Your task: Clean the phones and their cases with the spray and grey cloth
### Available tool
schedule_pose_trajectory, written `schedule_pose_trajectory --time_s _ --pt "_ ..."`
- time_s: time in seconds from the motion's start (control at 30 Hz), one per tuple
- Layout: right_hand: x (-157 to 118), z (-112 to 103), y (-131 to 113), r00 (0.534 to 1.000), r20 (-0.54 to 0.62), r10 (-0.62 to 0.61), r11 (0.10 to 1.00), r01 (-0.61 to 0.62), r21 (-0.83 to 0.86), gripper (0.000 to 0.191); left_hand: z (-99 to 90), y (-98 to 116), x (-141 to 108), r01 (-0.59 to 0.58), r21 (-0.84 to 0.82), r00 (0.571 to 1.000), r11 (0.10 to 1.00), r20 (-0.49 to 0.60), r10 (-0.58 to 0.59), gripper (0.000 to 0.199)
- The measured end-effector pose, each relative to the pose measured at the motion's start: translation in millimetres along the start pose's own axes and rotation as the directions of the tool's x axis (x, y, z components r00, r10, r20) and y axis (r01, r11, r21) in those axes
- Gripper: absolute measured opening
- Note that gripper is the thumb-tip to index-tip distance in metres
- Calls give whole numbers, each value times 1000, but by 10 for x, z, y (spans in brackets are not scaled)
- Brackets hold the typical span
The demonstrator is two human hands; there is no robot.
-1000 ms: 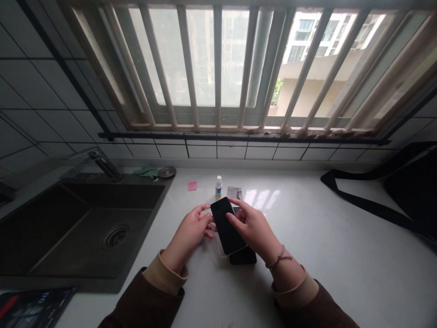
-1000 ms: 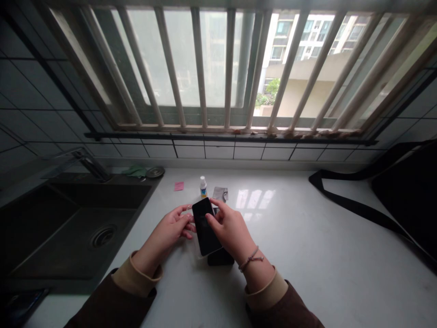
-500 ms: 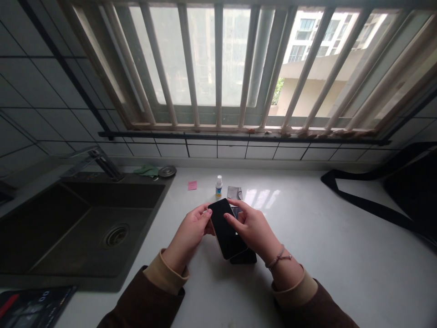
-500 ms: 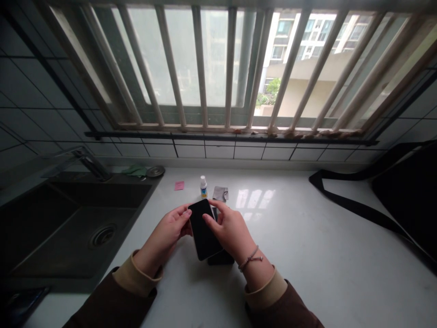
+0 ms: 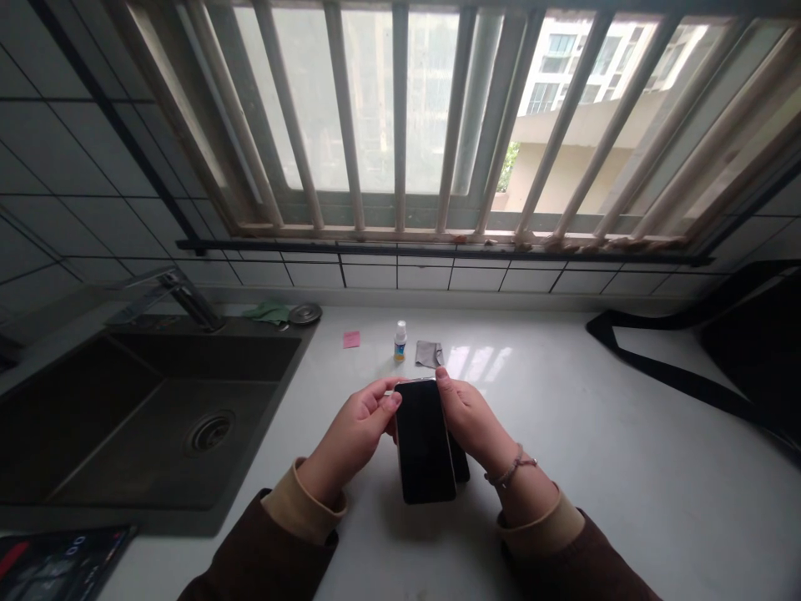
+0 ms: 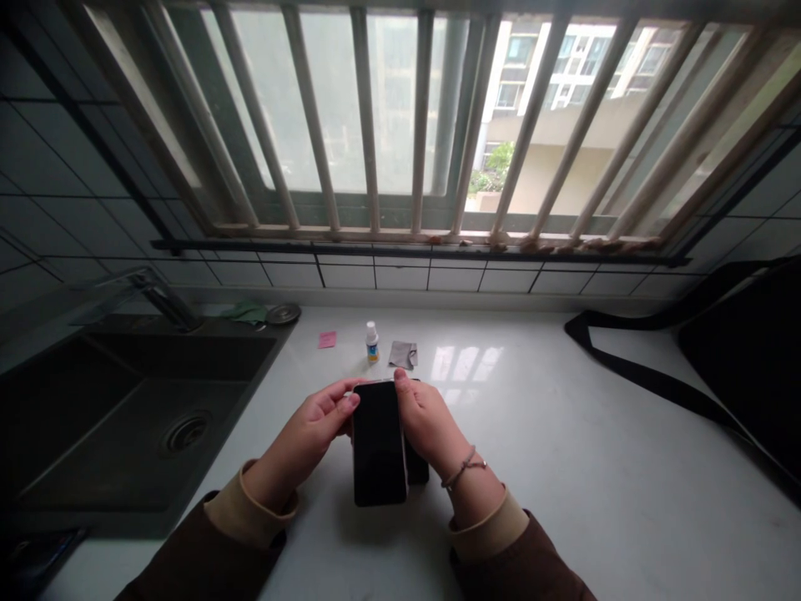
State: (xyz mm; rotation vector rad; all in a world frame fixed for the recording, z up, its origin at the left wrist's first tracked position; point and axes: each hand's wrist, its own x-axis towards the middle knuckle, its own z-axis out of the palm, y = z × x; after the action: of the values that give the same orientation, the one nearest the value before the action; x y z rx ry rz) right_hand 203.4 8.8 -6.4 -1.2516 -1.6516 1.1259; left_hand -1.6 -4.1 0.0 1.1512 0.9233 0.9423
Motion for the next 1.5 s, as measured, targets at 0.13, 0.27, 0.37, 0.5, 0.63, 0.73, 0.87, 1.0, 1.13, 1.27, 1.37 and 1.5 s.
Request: schedule_pose_trajectory --time_s 0.13,0.27,0.37,0.5,0.63,0.73,0.87,1.0,1.13,1.27,1.37,1.5 --pt "-10 18 -11 1000 -7 10 1000 -10 20 72 6 -3 -5 24 -12 999 1000 40 -24 49" --pt "-1 15 -15 998 -59 28 996 -33 -87 70 -1 -12 2 37 -23 998 999 57 -35 46" --pt "9 19 -19 998 -50 24 992 -30 -119 70 -8 -19 5 56 -16 997 998 54 -55 44" --pt "12 63 -18 999 -20 28 994 -30 -103 73 -3 -38 0 73 3 995 997 67 -73 43" --pt "-3 96 1 997 71 39 998 -42 43 76 2 -60 13 29 -53 998 998 -47 -32 40" --pt "-20 87 16 976 195 99 994 -106 24 82 -37 -58 58 -62 -181 963 982 -270 12 37" --pt "-41 75 6 950 271 153 988 -156 -11 86 -121 -27 120 -191 -270 820 944 -573 2 30" --pt "-53 82 -24 960 253 119 993 -112 -43 83 -137 5 129 -210 -310 788 927 -616 -28 23" --pt "-53 84 -37 980 194 47 989 -18 -150 79 -109 12 123 -181 -342 787 922 -613 -73 17" --pt "-43 85 -17 989 138 48 979 -19 -205 73 -102 -3 123 -165 -357 793 920 -603 -92 16" --pt "-29 93 7 995 97 31 967 -5 -255 69 -105 -17 119 -168 -339 802 926 -593 -72 19" --pt "-6 108 23 998 57 10 964 6 -264 67 -105 -26 118 -187 -306 806 933 -591 -32 26"
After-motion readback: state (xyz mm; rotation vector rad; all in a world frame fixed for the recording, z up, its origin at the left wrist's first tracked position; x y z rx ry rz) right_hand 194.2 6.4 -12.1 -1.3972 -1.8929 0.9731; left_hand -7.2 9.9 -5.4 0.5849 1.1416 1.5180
